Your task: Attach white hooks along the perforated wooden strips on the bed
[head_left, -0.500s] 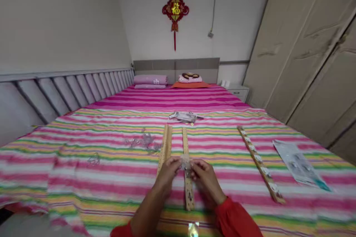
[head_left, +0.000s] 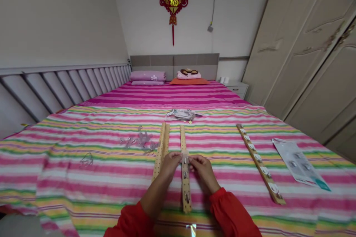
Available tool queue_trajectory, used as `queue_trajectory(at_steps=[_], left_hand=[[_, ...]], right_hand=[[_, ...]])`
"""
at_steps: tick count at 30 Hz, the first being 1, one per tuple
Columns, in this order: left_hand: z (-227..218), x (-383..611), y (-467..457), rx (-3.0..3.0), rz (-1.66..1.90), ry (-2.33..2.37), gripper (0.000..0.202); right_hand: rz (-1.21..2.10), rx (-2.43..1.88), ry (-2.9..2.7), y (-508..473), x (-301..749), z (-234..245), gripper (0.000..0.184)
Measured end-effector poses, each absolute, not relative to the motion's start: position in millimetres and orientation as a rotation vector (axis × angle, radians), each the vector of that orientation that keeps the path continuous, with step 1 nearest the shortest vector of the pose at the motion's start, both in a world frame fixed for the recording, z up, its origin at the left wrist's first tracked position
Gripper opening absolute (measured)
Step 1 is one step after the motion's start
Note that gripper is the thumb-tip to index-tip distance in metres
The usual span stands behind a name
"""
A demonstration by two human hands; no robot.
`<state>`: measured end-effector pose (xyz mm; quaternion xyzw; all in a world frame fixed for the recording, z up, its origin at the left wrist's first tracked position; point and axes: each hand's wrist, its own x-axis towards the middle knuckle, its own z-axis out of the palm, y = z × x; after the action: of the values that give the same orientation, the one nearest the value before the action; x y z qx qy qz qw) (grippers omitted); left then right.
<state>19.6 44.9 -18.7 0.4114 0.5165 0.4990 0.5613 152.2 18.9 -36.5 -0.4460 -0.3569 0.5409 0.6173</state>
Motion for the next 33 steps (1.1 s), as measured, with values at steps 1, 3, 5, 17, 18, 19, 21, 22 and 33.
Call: queue_trajectory(at_steps=[1,3,5,17,18,19,21,22,33], left_hand=[[-20,20,47,0.979,1.17,1.233,0.015],[-23,21,51,0.994,1.158,1.252,0.011],[-25,20,55,1.009,1.153,1.266,0.008],[-49,20,71,1.101,1.142,1.366,0.009],[-50,20,72,1.111,1.142,1.374,0.008],[-52,19,72,1.12,1.143,1.383,0.008],[-54,19,73,1.135,1.147,1.403,0.009],[-55,19,74,1.141,1.152,1.412,0.009],[-62,24,74,1.153,1.171,1.469,0.008]], right_hand=[[1.245,-1.036,-0.817,22,152,-39,0.026],[1.248,-1.051,-0.81,27,152,-43,0.026],[1.249,-1.067,-0.801,31,151,-47,0.025],[1.2,-1.167,-0.79,42,147,-62,0.014],[1.196,-1.172,-0.79,42,146,-63,0.014],[1.192,-1.177,-0.79,43,146,-64,0.013],[1.188,-1.187,-0.791,43,146,-65,0.013],[1.186,-1.192,-0.793,43,146,-66,0.012],[1.177,-1.217,-0.798,43,146,-68,0.017]])
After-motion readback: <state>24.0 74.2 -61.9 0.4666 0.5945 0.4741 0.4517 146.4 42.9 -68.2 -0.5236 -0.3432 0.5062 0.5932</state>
